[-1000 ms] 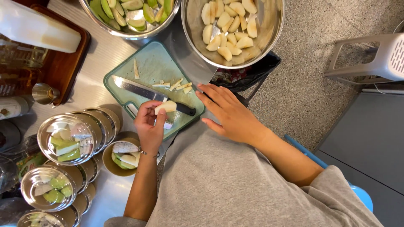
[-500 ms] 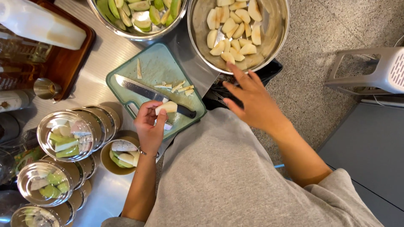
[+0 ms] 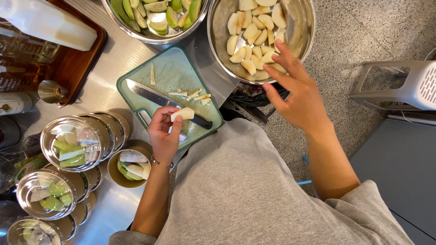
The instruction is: The person slices green and white fruits on a cutting board using a knife, then places the pieces into paper cups. They also handle plastic lids and arrange the cups on a stainless steel counter.
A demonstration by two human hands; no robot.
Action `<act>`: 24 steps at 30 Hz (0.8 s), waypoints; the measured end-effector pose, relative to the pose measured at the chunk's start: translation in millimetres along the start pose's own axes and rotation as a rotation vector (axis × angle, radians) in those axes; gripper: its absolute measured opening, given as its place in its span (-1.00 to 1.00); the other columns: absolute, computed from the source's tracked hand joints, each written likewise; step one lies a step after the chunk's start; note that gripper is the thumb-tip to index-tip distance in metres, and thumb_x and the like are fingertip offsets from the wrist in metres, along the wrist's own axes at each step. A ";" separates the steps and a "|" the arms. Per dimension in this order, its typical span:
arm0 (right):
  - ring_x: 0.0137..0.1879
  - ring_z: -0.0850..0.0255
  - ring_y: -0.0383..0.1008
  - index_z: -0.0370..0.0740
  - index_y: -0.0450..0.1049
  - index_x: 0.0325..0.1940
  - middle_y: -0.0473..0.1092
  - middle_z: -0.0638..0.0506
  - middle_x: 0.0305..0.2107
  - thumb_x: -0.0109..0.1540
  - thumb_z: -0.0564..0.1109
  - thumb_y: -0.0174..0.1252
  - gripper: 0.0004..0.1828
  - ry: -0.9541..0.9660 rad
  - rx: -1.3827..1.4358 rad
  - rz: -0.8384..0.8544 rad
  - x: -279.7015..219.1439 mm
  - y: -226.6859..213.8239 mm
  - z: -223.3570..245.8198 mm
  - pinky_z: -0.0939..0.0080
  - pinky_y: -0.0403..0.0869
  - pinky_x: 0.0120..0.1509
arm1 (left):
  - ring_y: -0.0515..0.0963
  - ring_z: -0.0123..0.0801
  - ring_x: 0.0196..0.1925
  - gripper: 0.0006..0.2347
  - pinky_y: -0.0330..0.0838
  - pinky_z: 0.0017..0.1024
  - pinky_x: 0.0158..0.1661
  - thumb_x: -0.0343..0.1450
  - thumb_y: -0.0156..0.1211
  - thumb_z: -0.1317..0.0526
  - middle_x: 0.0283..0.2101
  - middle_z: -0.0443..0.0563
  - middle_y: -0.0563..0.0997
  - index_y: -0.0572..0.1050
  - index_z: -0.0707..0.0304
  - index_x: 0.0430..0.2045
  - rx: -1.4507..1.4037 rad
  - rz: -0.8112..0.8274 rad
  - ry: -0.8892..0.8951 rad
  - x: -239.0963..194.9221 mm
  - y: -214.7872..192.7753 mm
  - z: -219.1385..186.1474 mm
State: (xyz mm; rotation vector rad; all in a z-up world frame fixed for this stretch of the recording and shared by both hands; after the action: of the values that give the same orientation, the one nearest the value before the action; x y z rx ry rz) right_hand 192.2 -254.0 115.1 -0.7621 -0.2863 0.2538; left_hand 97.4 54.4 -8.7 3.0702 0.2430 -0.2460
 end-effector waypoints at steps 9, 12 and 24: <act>0.36 0.09 0.45 -0.21 0.57 0.16 0.22 -0.08 0.45 0.27 -0.24 0.20 -0.65 0.021 -0.090 0.142 -18.2 -9.7 -22.4 -0.09 0.28 0.56 | 0.57 -0.55 -0.18 -0.84 0.50 -0.58 -0.15 0.52 0.16 0.45 -0.14 -0.01 0.58 0.44 0.42 -0.04 -0.001 0.019 0.005 5.4 6.8 1.7; 0.32 0.09 0.44 -0.21 0.57 0.14 0.26 -0.06 0.41 0.26 -0.18 0.21 -0.66 0.021 -0.097 0.221 -22.3 0.3 -23.1 -0.16 0.15 0.64 | 0.58 -0.55 -0.19 -0.84 0.51 -0.58 -0.16 0.51 0.17 0.44 -0.15 -0.01 0.59 0.44 0.42 -0.05 -0.009 0.019 -0.015 7.0 6.9 2.4; 0.19 0.05 0.46 -0.21 0.56 0.16 0.28 -0.16 0.33 0.26 -0.08 0.24 -0.61 0.003 -0.193 0.284 -24.9 19.2 -24.8 -0.19 0.14 0.56 | 0.57 -0.53 -0.15 -0.84 0.52 -0.56 -0.12 0.52 0.18 0.44 -0.14 -0.01 0.58 0.45 0.43 -0.04 -0.002 0.048 0.002 11.8 13.0 0.9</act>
State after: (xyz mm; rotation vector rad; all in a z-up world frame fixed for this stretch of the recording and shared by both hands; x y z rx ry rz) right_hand 175.2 -264.6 80.4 -0.9950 -0.2008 0.4983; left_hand 110.9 43.3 -11.0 3.0697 0.1694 -0.2398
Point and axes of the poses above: each hand's wrist, its own x-axis towards the middle knuckle, its own y-axis out of the palm, z = x × y, the point moved 9 cm from there along x, towards the middle knuckle
